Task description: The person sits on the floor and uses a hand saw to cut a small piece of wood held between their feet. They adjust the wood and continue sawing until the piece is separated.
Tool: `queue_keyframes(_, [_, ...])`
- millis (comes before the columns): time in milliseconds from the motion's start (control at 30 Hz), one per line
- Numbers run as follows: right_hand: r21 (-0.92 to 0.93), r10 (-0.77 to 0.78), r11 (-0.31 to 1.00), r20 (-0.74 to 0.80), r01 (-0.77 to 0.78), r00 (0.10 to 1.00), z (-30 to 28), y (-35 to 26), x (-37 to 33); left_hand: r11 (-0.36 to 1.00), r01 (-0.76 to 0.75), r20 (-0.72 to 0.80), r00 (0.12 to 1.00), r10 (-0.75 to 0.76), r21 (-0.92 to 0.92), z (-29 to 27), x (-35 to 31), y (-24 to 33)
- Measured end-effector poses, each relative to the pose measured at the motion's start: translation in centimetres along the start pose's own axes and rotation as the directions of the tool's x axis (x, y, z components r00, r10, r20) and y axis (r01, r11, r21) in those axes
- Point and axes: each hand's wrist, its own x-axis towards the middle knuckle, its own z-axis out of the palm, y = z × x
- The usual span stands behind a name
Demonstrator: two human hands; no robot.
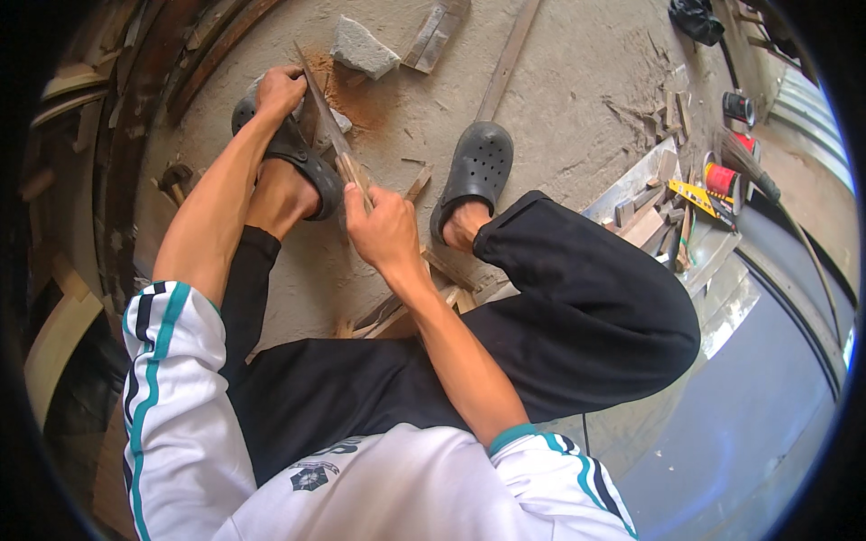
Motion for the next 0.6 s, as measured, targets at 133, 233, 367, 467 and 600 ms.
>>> queue_keyframes(133, [-0.004, -0.013, 1.0, -0.003, 0.013, 1.0, -0.5, -0.1, -2.2, 1.0, -0.003, -0.006, 1.0, 0.003, -0.025, -0.3, 0.0, -0.7])
queue_keyframes(233, [-0.016, -0.06, 0.998, -0.027, 0.06, 0.998, 0.2, 0.5, 0.0, 0.999, 0.006, -0.001, 1.0, -0.006, -0.032, -0.2, 0.0, -0.4])
queue_keyframes(367, [-0.006, -0.078, 0.997, -0.047, 0.078, 0.996, 0.0, 0.1, -0.4, 0.999, 0.04, 0.003, 0.999, -0.04, -0.015, -0.2, 0.0, -0.2])
queue_keyframes(467, [0.017, 0.037, 0.999, 0.012, -0.037, 0.999, -1.2, 0.6, -2.3, 0.999, 0.041, 0.016, 0.999, -0.04, -0.014, -0.3, 0.2, -0.6])
queue_keyframes(600, [0.002, -0.038, 0.999, -0.015, 0.038, 0.999, -0.1, 0.3, 1.3, 1.0, 0.013, -0.034, 0.999, -0.014, -0.023, 0.5, 0.9, -1.0])
